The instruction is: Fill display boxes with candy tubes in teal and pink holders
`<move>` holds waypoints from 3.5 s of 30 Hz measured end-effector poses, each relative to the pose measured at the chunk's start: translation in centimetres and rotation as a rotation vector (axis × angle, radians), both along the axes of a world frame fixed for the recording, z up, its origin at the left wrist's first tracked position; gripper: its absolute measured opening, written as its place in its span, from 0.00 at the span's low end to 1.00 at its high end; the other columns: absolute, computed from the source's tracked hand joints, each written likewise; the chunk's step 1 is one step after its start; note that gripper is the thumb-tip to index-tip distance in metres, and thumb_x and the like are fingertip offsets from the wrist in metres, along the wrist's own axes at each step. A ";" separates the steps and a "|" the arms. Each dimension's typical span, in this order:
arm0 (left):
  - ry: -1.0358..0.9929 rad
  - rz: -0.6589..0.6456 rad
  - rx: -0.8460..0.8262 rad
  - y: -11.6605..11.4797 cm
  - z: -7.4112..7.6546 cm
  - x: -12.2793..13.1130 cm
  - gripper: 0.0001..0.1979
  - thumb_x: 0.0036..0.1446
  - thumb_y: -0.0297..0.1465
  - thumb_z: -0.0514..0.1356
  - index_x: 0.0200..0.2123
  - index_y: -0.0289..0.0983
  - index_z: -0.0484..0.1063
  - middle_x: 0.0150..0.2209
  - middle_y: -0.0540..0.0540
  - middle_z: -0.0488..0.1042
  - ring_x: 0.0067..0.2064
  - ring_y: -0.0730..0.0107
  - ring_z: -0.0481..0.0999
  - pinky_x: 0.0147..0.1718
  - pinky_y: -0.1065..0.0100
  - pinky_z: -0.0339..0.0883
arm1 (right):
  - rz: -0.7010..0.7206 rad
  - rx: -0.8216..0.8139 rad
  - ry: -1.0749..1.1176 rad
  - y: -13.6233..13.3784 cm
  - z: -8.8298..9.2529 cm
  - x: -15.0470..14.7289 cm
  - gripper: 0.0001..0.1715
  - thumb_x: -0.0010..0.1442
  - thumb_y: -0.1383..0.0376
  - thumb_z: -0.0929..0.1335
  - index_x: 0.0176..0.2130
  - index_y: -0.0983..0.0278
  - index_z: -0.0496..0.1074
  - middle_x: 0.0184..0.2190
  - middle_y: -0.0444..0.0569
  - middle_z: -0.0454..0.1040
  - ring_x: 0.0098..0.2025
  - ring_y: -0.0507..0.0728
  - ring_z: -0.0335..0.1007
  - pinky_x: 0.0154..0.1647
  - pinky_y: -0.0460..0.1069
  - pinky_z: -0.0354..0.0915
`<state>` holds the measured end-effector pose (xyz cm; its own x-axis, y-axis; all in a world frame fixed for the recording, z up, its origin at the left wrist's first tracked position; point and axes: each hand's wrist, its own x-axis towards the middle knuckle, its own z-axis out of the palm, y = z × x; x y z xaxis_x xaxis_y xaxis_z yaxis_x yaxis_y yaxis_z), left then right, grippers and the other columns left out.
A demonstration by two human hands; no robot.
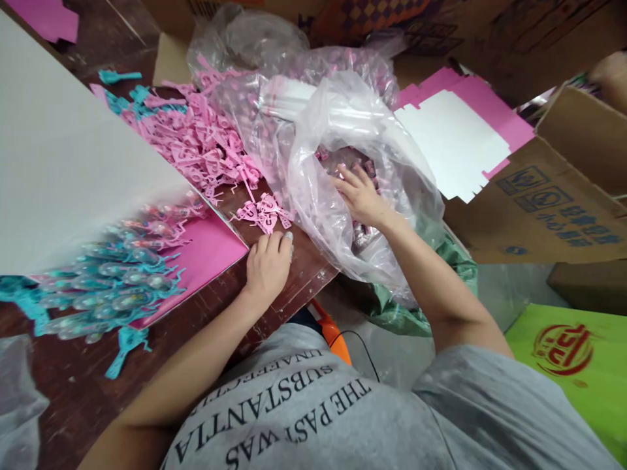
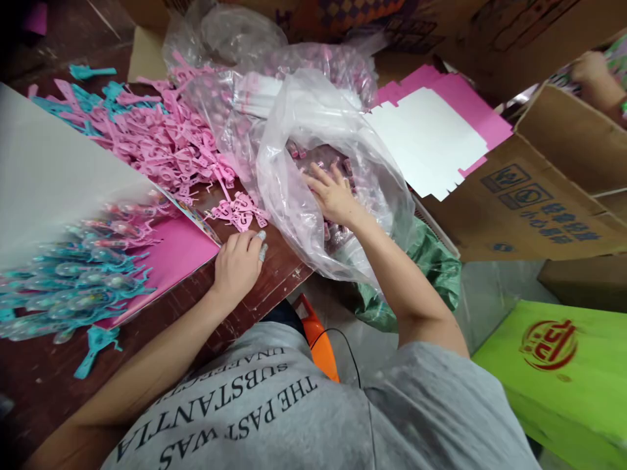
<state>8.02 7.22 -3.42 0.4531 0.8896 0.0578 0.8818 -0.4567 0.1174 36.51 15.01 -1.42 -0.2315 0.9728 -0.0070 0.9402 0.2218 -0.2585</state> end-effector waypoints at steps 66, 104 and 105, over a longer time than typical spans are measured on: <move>-1.257 0.063 -0.701 -3.9 4.5 -8.7 0.09 0.60 0.36 0.73 0.42 0.39 0.86 0.44 0.45 0.85 0.45 0.67 0.84 0.50 0.65 0.79 | 0.539 0.049 0.736 -8.9 2.8 -11.6 0.16 0.72 0.59 0.71 0.58 0.48 0.78 0.50 0.42 0.85 0.49 0.56 0.84 0.55 0.53 0.80; -0.531 -0.415 -0.208 -6.8 3.6 -11.8 0.12 0.71 0.26 0.58 0.40 0.36 0.83 0.44 0.45 0.84 0.39 0.71 0.84 0.37 0.72 0.76 | 0.749 0.098 0.194 -15.4 1.6 -13.8 0.23 0.80 0.60 0.57 0.56 0.72 0.73 0.37 0.54 0.77 0.40 0.59 0.72 0.33 0.52 0.68; -0.527 -0.425 -0.190 -6.9 3.5 -12.0 0.12 0.71 0.26 0.58 0.39 0.36 0.83 0.44 0.46 0.84 0.38 0.72 0.84 0.36 0.73 0.75 | 0.723 0.045 0.262 -15.5 1.3 -14.0 0.23 0.80 0.59 0.57 0.56 0.71 0.73 0.38 0.54 0.77 0.40 0.59 0.72 0.35 0.52 0.70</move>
